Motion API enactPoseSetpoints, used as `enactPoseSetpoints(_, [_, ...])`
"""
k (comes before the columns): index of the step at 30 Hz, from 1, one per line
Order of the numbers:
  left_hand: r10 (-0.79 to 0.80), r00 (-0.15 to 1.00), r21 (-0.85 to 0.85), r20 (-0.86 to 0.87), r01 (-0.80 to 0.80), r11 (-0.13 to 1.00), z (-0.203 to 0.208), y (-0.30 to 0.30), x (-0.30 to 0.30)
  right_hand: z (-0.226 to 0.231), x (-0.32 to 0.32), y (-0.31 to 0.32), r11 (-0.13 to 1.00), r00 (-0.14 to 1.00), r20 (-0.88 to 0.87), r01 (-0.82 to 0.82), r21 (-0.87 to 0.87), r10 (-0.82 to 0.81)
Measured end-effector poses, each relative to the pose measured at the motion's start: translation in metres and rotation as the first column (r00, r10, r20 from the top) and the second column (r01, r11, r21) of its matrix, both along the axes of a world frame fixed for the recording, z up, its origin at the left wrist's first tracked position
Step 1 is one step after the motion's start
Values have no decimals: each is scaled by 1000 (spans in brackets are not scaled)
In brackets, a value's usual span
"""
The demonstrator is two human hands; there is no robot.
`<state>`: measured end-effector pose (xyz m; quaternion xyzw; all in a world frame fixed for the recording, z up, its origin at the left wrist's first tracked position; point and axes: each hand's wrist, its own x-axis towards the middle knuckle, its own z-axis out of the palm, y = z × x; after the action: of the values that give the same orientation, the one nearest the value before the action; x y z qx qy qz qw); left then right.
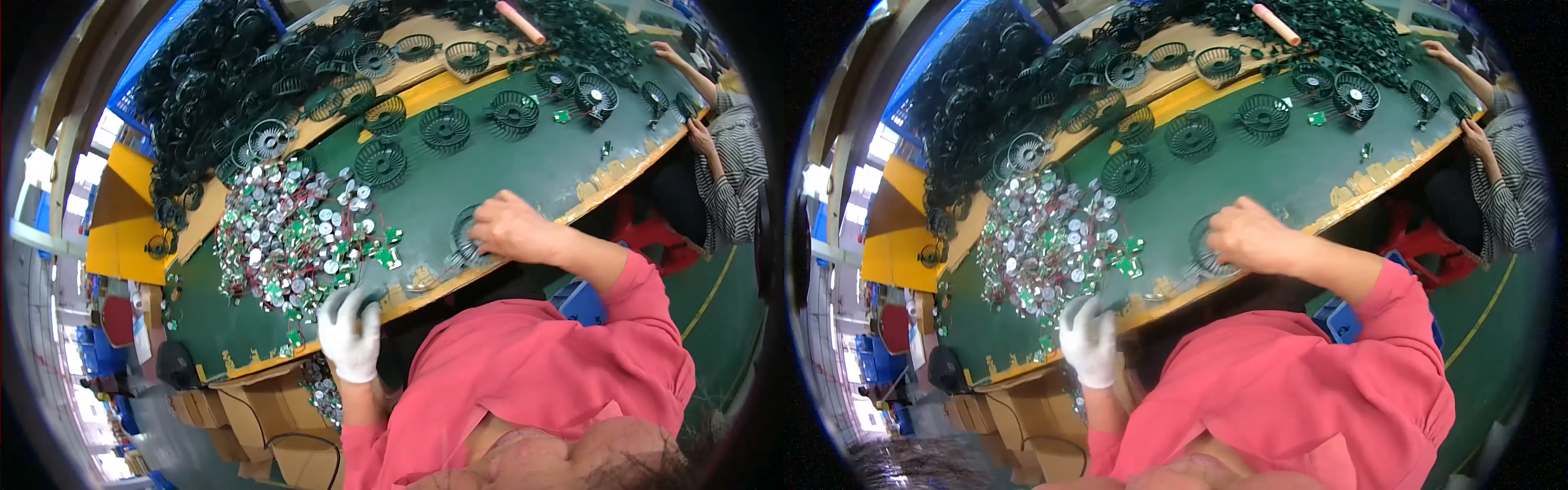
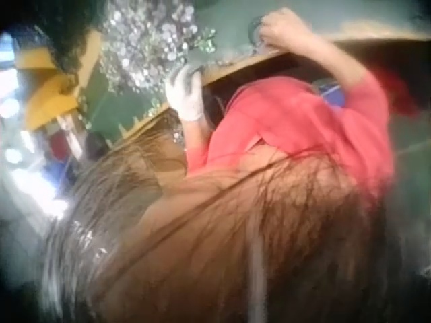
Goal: The person assembles small electronic fan components by hand, placing circular circuit boards into green plastic housings.
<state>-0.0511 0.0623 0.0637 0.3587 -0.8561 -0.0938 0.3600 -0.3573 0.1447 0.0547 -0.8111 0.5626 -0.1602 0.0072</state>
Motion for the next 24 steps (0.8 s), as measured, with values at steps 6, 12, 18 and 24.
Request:
enactPoseSetpoints(6, [78, 946, -22, 315, -75, 997, -15, -6, 20, 26, -124, 26, 883, 833, -297, 418, -212, -466])
enactPoseSetpoints(12, [102, 929, 51, 357, -128, 990, -11, -12, 23, 72, -230, 22, 646, 642, -136, 691, -326, -755])
enactPoseSetpoints(18, [-9, 919, 143, 394, -52, 988, 3, -16, 28, 80, -275, -29, 597, 629, 36, 752, -278, -776])
enactPoseSetpoints(24, [-147, 882, 392, 447, -46, 919, 17, -15, 32, 31, -298, -67, 528, 505, -192, 844, -97, -842])
